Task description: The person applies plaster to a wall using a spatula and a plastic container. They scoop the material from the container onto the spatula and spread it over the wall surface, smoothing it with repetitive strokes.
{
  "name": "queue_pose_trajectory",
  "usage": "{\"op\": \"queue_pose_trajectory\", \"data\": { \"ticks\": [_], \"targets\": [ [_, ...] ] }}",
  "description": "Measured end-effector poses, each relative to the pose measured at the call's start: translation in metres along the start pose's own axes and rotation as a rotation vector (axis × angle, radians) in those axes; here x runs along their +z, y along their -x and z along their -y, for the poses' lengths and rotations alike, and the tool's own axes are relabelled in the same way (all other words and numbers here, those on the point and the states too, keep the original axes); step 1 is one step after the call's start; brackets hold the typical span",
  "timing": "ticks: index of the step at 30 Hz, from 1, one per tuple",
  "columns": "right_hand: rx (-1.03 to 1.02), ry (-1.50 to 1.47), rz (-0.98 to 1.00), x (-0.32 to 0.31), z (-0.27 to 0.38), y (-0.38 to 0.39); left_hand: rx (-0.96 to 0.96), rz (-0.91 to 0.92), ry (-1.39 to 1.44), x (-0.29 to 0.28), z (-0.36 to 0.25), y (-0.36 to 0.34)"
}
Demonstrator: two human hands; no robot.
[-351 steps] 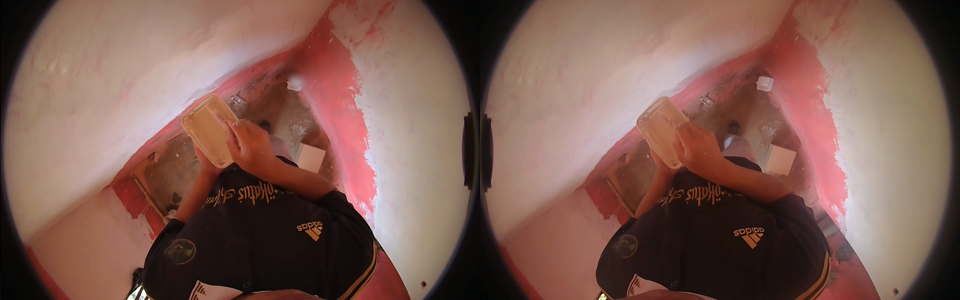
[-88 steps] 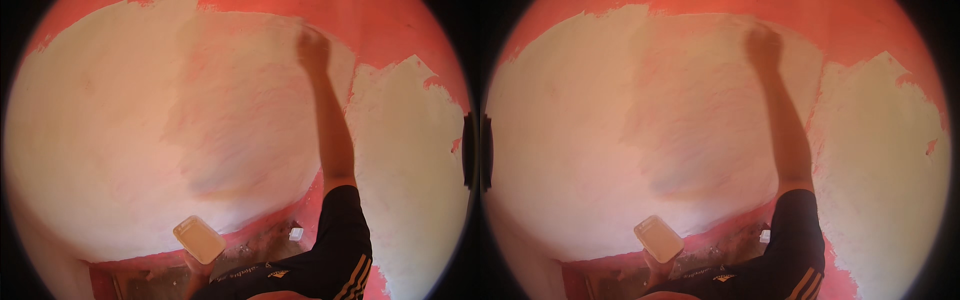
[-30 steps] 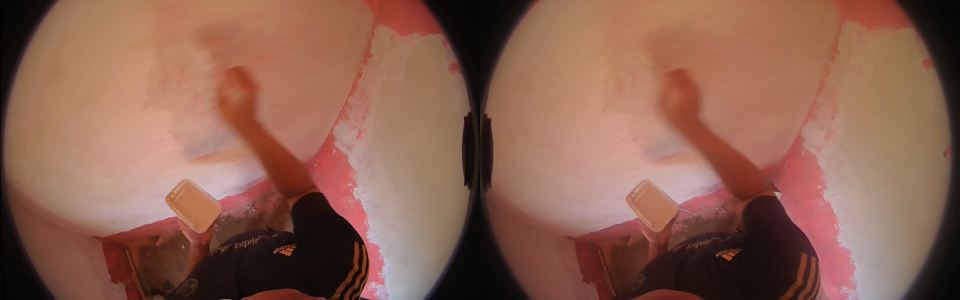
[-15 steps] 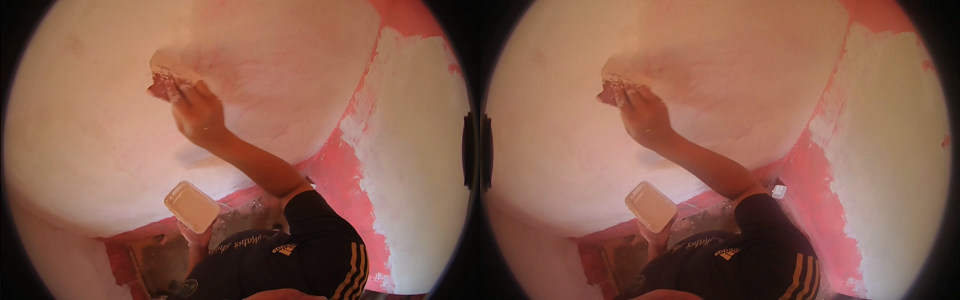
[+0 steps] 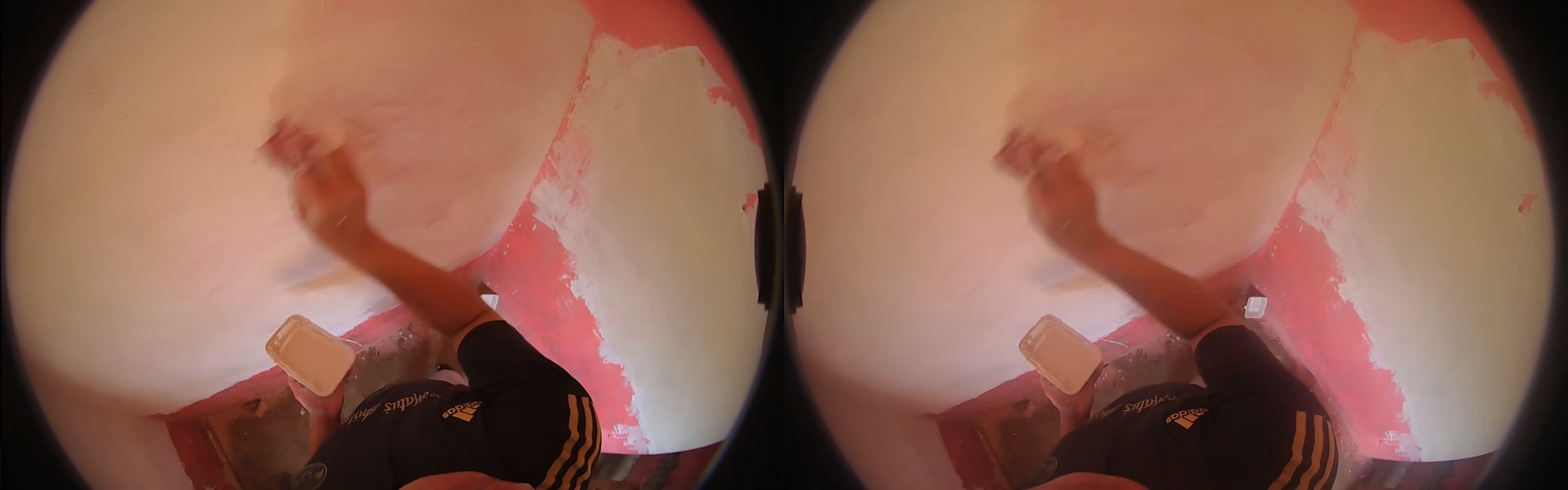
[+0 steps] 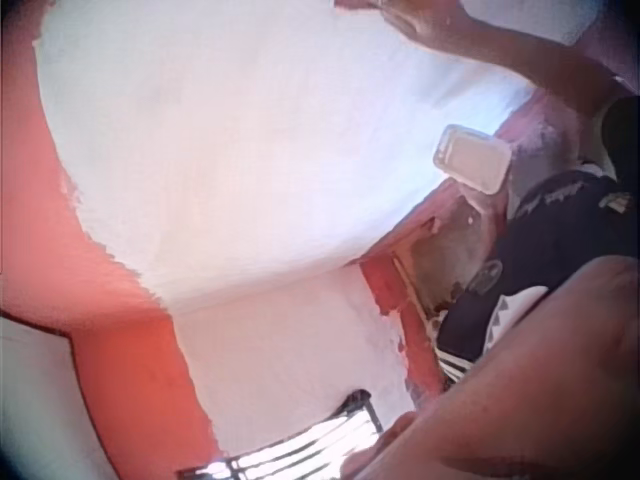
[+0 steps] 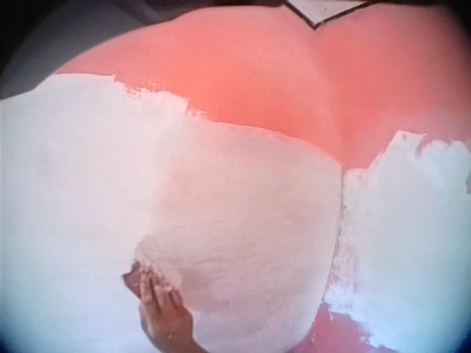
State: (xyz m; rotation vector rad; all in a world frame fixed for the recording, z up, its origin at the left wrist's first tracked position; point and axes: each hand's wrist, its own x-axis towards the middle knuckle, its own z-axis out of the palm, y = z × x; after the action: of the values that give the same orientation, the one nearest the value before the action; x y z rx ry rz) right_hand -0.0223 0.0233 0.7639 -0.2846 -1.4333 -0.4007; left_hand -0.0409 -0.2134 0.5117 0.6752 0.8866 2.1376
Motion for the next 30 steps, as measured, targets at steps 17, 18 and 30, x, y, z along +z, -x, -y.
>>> {"op": "queue_pose_trajectory", "data": {
  "ticks": [17, 18, 30],
  "targets": [
    [0.300, 0.610, -0.164, -0.230, -0.554, -0.076, -0.228, -0.078, 0.403, 0.198, 0.146, -0.024],
    [0.149, 0.541, -0.086, -0.200, -0.501, -0.072, -0.194, -0.088, 0.363, 0.212, 0.150, -0.021],
    [0.241, 0.244, -0.231, -0.304, -0.598, -0.136, -0.108, -0.173, 0.383, 0.378, 0.219, -0.001]
  ]
}}
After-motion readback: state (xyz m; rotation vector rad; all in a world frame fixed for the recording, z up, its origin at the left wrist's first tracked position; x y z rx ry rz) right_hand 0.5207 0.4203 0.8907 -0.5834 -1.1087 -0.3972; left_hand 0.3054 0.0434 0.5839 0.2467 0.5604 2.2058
